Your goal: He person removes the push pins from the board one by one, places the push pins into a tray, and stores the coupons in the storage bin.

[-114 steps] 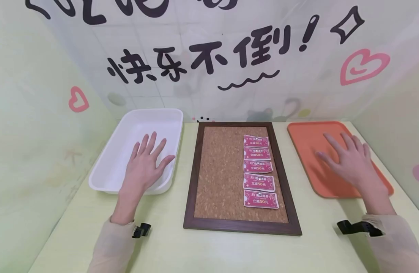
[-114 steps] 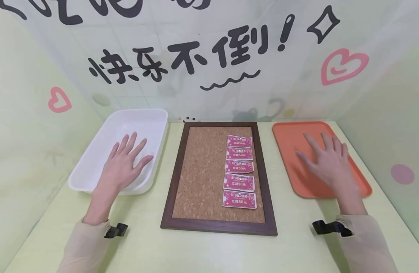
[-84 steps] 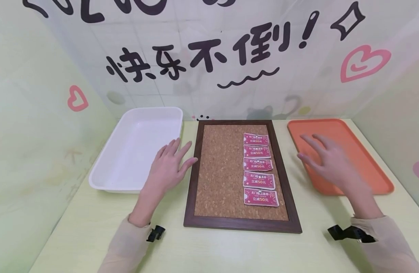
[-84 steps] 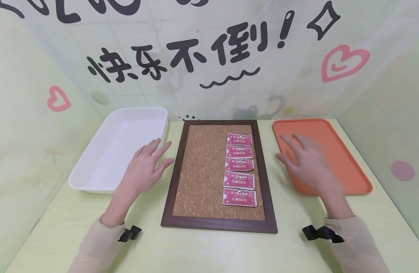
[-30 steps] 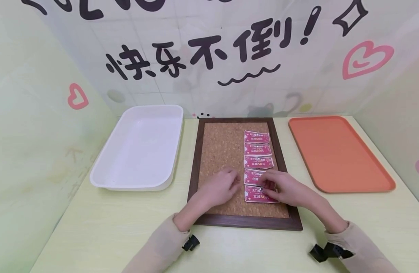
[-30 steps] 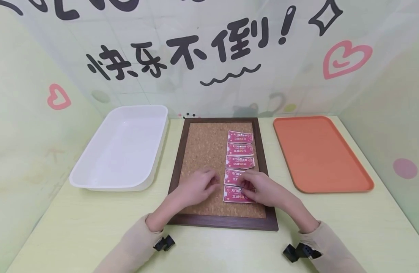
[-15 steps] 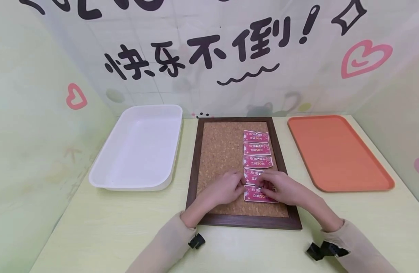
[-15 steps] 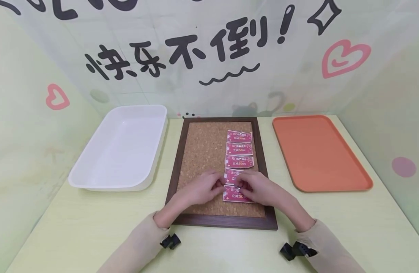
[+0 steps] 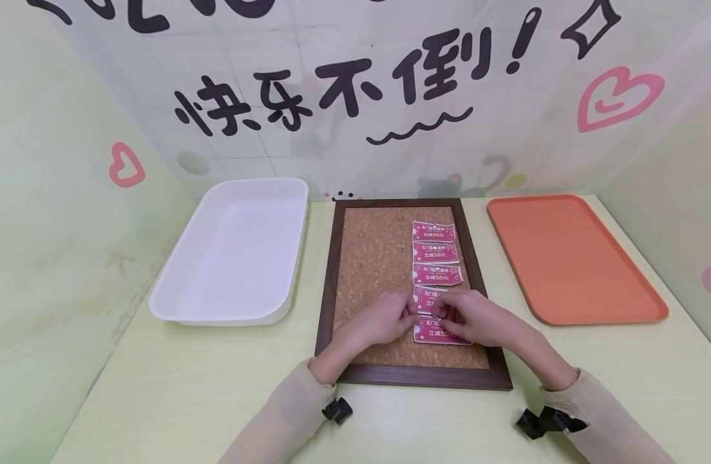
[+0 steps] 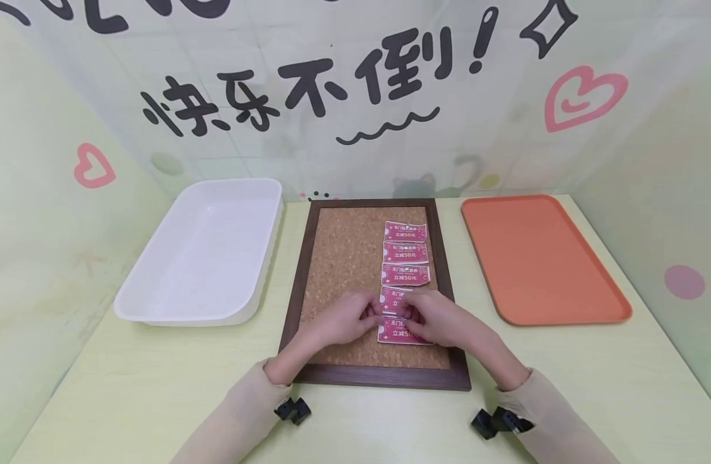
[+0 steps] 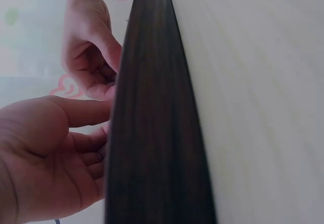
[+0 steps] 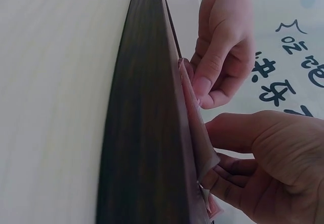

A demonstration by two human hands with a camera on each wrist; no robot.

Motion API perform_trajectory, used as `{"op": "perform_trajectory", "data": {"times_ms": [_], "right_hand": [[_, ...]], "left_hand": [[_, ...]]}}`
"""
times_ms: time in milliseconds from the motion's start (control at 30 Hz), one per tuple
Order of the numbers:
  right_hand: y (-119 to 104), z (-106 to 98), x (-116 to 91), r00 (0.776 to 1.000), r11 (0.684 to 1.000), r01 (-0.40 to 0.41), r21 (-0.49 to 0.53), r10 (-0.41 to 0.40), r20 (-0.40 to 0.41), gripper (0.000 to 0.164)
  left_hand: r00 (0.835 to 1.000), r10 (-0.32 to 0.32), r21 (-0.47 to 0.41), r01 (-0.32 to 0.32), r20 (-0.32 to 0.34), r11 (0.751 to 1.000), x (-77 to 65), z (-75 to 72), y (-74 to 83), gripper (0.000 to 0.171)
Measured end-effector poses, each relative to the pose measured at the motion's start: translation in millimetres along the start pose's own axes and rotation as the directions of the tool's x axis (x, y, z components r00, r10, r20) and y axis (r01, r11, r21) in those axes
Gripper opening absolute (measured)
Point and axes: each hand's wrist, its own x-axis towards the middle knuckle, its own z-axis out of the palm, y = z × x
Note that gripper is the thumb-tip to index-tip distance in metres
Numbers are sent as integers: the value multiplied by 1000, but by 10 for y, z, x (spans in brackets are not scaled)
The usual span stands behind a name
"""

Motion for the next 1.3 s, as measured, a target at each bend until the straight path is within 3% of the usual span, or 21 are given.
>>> {"op": "perform_trajectory", "data": {"times_ms": [433, 1300], "right_hand": [[-21, 8, 8, 999, 998, -43, 36, 42, 13, 18], [-1, 19, 27, 999, 997, -39, 65, 38, 11, 19]], "left_hand": [[1000, -17, -4, 17, -13, 1000, -16, 20, 38, 16], [999, -28, -39, 27, -18, 999, -39, 25, 32, 19]]}}
